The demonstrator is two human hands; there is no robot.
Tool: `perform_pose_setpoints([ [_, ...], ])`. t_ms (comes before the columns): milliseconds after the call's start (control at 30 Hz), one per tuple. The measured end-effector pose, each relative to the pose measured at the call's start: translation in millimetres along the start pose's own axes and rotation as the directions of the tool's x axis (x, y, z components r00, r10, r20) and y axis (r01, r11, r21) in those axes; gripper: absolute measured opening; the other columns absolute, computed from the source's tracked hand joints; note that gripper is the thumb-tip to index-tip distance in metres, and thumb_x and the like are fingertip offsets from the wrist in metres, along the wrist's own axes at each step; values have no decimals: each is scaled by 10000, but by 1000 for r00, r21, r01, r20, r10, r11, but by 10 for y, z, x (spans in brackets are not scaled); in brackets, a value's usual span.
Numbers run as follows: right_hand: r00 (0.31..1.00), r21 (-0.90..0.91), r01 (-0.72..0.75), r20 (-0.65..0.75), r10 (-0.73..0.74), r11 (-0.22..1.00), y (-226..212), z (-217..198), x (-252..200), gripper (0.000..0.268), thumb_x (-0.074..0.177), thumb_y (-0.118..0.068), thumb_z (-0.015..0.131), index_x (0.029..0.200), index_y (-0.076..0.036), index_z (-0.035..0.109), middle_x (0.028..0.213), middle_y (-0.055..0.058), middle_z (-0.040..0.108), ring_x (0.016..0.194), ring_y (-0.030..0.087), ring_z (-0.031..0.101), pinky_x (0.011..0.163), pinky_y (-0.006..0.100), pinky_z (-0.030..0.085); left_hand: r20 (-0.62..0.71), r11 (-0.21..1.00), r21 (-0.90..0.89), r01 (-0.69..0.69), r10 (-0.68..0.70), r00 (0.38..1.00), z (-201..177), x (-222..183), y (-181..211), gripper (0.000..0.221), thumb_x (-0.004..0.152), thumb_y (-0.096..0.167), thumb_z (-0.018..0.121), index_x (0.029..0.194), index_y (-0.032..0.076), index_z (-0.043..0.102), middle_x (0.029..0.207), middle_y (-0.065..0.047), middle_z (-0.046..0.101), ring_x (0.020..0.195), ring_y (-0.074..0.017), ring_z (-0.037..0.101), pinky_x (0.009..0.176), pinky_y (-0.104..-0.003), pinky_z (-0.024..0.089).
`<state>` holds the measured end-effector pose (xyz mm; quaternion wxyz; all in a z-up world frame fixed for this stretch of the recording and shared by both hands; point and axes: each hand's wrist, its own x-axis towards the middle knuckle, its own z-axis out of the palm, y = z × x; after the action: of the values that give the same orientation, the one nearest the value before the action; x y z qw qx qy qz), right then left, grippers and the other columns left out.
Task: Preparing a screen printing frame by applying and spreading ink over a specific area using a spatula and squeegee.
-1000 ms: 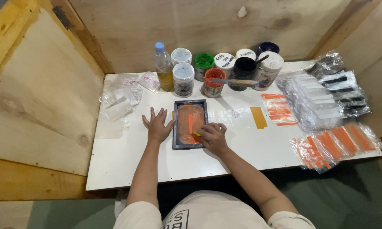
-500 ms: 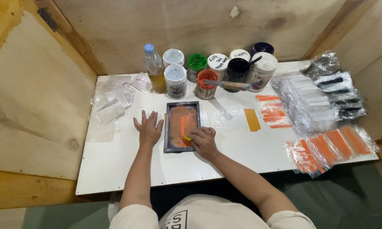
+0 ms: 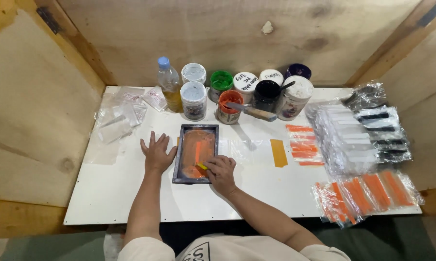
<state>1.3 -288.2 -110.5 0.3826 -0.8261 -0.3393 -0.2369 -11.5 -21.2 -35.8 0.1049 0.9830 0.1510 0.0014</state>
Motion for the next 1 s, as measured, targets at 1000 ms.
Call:
perform_pose_setpoints([
  [1000,994,287,-96,-22,107,953,-110,-209,147,185,879,-173,765,1051,-202,829,1005,-5,744,1073,219,615,998,353,357,27,991,-131,-26,30,999,-309,177,31,740,950,718,387,1453,201,556,1566,-47,491,1561,-320,220,1205,-648,76],
])
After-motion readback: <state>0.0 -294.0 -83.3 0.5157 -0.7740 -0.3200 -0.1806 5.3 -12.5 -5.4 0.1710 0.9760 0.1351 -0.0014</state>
